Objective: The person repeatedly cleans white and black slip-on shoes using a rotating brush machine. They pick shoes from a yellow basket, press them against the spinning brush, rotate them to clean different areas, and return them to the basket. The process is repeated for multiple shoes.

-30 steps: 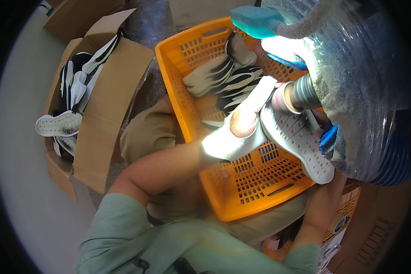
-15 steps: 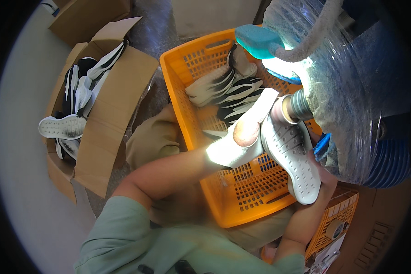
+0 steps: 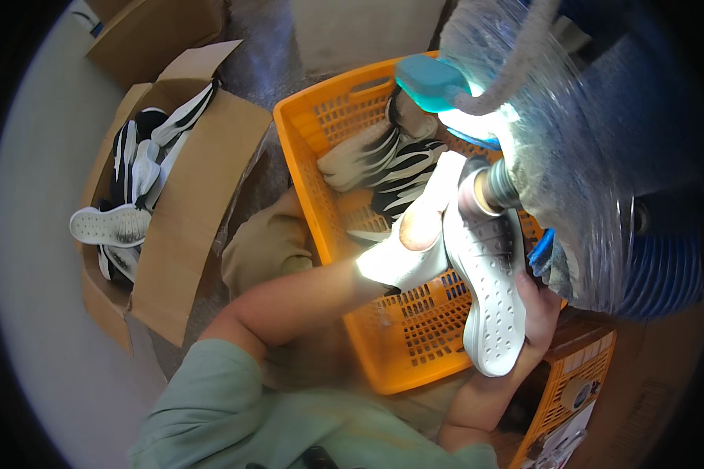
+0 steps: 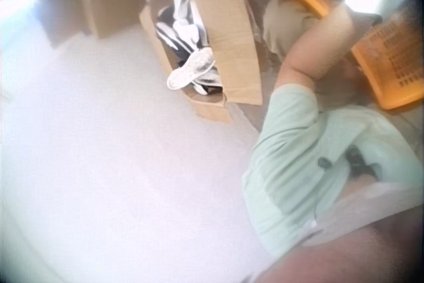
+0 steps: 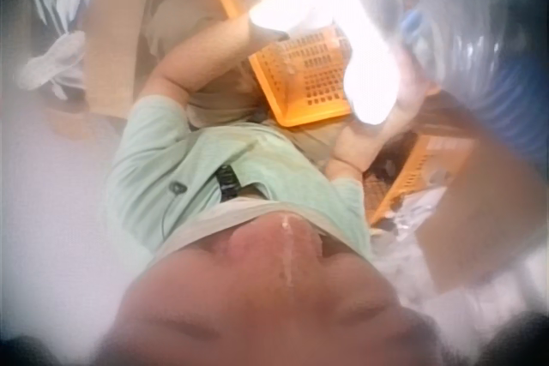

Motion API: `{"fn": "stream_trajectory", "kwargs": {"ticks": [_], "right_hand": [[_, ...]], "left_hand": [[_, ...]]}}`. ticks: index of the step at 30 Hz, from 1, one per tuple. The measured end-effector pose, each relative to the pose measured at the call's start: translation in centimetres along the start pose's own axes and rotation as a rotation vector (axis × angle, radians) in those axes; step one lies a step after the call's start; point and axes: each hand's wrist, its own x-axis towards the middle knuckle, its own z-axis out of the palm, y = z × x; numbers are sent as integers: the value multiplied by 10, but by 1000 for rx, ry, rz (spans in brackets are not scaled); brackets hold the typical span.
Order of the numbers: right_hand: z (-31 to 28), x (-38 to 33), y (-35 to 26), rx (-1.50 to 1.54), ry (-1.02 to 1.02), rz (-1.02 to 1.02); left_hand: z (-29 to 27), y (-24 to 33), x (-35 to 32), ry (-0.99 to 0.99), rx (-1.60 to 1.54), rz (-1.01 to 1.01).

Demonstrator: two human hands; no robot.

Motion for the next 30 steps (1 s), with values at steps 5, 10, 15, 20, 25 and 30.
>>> {"fn": "stream_trajectory", "kwargs": {"ticks": [5,10,15,20,25,30], "right_hand": [[-11,17,7,16,-10,-21],[-16,39,17,70,-26,-40],[-15,54,34,127,-9,-60],[-10,71,42,108,-32,-68],[7,103,47,140,-105,-53],[31,129,52,128,-175,-51]], "left_hand": [[-11,-10,-5,-99,-62,77],[-21,-8,-11,-32,-111,48],[-27,-17,-13,-27,13,208],[-44,-12,-17,-26,-104,124],[-48,-4,-21,109,-169,61],[-18,10,4,220,164,203]]}}
